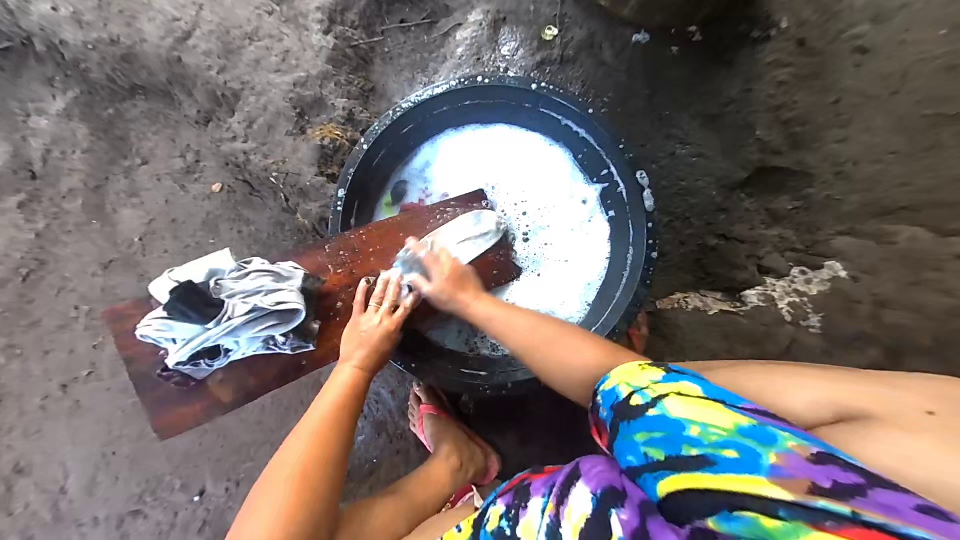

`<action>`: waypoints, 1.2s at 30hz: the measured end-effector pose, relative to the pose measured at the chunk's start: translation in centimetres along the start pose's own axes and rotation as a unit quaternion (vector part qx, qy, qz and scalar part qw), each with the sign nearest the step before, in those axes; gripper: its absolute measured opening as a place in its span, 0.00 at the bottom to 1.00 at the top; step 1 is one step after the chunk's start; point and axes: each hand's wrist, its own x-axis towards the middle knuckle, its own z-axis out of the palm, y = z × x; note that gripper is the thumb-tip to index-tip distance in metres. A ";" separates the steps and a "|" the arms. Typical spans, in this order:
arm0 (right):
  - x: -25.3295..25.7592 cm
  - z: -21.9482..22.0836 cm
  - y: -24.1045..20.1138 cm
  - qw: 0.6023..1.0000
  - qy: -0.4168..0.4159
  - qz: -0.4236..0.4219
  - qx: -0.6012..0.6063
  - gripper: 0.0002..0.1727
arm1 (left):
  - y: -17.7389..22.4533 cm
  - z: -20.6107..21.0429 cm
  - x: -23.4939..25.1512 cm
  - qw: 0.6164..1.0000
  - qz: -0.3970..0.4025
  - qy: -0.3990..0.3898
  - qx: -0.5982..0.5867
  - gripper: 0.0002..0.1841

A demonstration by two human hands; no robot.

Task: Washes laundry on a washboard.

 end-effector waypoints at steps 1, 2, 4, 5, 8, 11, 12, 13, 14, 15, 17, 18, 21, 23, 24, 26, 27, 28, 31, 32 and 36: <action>1.2 -1.1 2.4 0.999 0.021 0.034 -0.011 0.36 | -0.1 0.0 0.1 1.000 0.003 0.005 0.000 0.31; 2.8 -2.5 4.8 0.995 0.043 0.087 -0.014 0.36 | -0.1 0.0 0.2 1.000 0.003 0.011 0.001 0.33; 4.5 -3.7 6.9 0.981 0.082 0.175 0.001 0.38 | 0.0 0.2 0.1 1.000 0.005 0.021 0.005 0.35; 4.2 -2.9 5.9 0.982 0.092 0.164 0.000 0.38 | -0.1 0.2 0.0 1.000 0.007 0.022 0.009 0.35; 1.0 0.8 -0.4 0.999 0.039 0.020 -0.020 0.40 | -0.1 0.1 0.3 1.000 -0.004 0.001 0.012 0.27; 0.9 -0.4 1.9 1.000 0.023 0.014 -0.002 0.37 | 0.0 -0.1 0.0 1.000 -0.006 -0.002 -0.001 0.31; 2.0 -1.9 4.4 0.997 0.043 0.063 -0.001 0.36 | 0.0 0.0 0.1 1.000 -0.005 0.013 -0.003 0.33; 3.2 -3.2 6.6 0.990 0.067 0.125 0.007 0.37 | 0.0 0.1 0.1 1.000 -0.001 0.028 -0.002 0.34; 3.9 -4.0 7.7 0.980 0.085 0.179 0.016 0.38 | 0.0 0.2 0.1 0.999 -0.001 0.031 0.004 0.34; 4.0 -3.8 7.5 0.975 0.096 0.199 0.017 0.38 | 0.0 0.2 0.0 1.000 -0.001 0.028 0.008 0.34; 2.0 -0.9 3.5 0.988 0.095 0.123 0.002 0.39 | 0.0 0.1 0.0 1.000 -0.004 0.006 0.017 0.34; 0.5 0.8 1.1 0.995 0.078 0.061 -0.008 0.39 | 0.0 0.1 0.1 1.000 -0.007 -0.004 0.020 0.31; -1.4 0.9 0.1 1.000 0.006 -0.003 0.012 0.36 | -0.1 0.3 -0.1 1.000 -0.001 0.001 0.014 0.25; 0.7 -1.8 5.9 0.996 0.056 0.076 0.004 0.34 | -0.2 0.2 0.2 1.000 -0.001 0.003 0.007 0.32; 1.7 -3.5 8.8 0.986 0.078 0.145 0.006 0.35 | -0.1 0.2 0.2 1.000 -0.002 0.002 0.005 0.33; 2.6 -5.2 11.5 0.963 0.119 0.240 0.014 0.39 | 0.0 0.1 0.1 1.000 -0.001 0.007 0.007 0.35; 2.3 -4.8 10.3 0.964 0.127 0.233 0.013 0.39 | -0.1 0.1 0.2 1.000 0.001 0.018 0.008 0.35; 1.4 -3.4 7.9 0.973 0.119 0.198 0.005 0.39 | -0.1 0.2 0.3 1.000 0.002 0.022 0.008 0.35; -1.7 1.0 0.1 0.998 0.027 0.062 -0.002 0.37 | 0.1 0.0 0.4 1.000 -0.007 0.011 0.009 0.29; -1.7 0.9 0.0 0.999 0.009 0.052 0.008 0.37 | 0.1 -0.1 0.2 1.000 -0.009 0.000 0.008 0.30; 2.5 -4.0 8.9 0.972 0.083 0.217 0.030 0.38 | 0.1 0.2 0.1 1.000 -0.006 0.014 -0.001 0.35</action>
